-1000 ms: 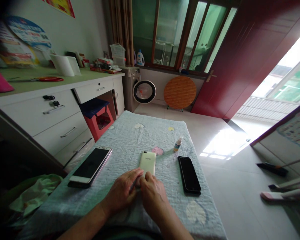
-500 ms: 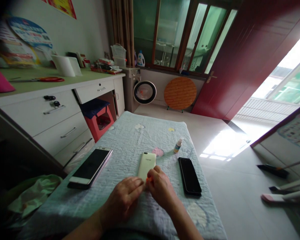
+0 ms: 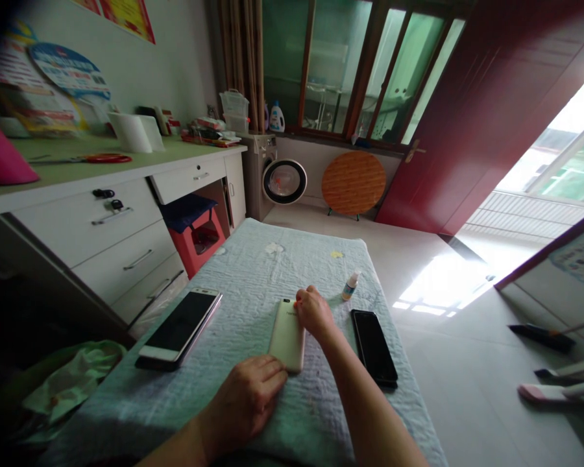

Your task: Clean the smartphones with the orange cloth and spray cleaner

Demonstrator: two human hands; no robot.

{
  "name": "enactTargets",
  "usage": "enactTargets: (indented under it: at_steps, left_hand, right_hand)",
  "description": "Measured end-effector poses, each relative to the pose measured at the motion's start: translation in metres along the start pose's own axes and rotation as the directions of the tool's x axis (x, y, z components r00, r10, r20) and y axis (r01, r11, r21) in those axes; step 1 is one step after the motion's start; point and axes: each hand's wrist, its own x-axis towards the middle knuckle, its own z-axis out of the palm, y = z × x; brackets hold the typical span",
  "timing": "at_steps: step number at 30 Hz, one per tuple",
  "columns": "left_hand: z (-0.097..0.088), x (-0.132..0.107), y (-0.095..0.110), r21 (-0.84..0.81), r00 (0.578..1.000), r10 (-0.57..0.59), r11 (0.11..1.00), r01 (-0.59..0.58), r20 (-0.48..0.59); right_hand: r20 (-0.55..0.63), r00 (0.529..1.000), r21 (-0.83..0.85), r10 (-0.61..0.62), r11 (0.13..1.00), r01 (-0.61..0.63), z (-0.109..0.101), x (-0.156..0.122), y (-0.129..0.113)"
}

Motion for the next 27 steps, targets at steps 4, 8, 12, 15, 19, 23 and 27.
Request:
enactTargets:
  at_steps: [4, 8, 12, 15, 19, 23, 27]
  left_hand:
    - [0.005, -0.001, 0.003, 0.009, 0.999, -0.007, 1.000, 0.008, -0.038]
    - [0.009, -0.004, 0.001, 0.003, 0.997, -0.004, 1.000, 0.005, -0.079]
    - [0.008, -0.004, -0.001, -0.047, 0.992, -0.003, 0.999, -0.003, -0.124]
    - [0.006, -0.003, 0.000, -0.084, 0.990, -0.008, 0.996, -0.004, -0.143]
    - [0.003, -0.001, 0.001, -0.107, 0.990, 0.009, 0.994, -0.024, -0.141]
    - [0.007, -0.001, -0.001, -0.066, 0.991, 0.001, 0.998, -0.009, -0.131]
    - [0.012, 0.001, -0.005, -0.021, 0.990, 0.027, 0.999, -0.030, -0.138]
  right_hand:
    - [-0.005, 1.000, -0.029, 0.000, 1.000, 0.000, 0.005, 0.009, -0.010]
    - [0.028, 0.997, -0.032, -0.072, 0.997, 0.073, 0.009, 0.006, -0.025]
    - [0.093, 0.981, 0.007, -0.170, 0.985, 0.170, 0.010, -0.005, -0.036]
    - [0.150, 0.954, 0.079, -0.261, 0.965, 0.251, 0.010, -0.017, -0.038]
    - [0.256, 0.881, 0.179, -0.397, 0.915, 0.361, 0.007, -0.034, -0.040]
    - [0.334, 0.825, 0.186, -0.455, 0.890, 0.415, 0.005, -0.038, -0.040]
    - [0.317, 0.848, 0.045, -0.424, 0.900, 0.433, 0.005, -0.026, -0.042]
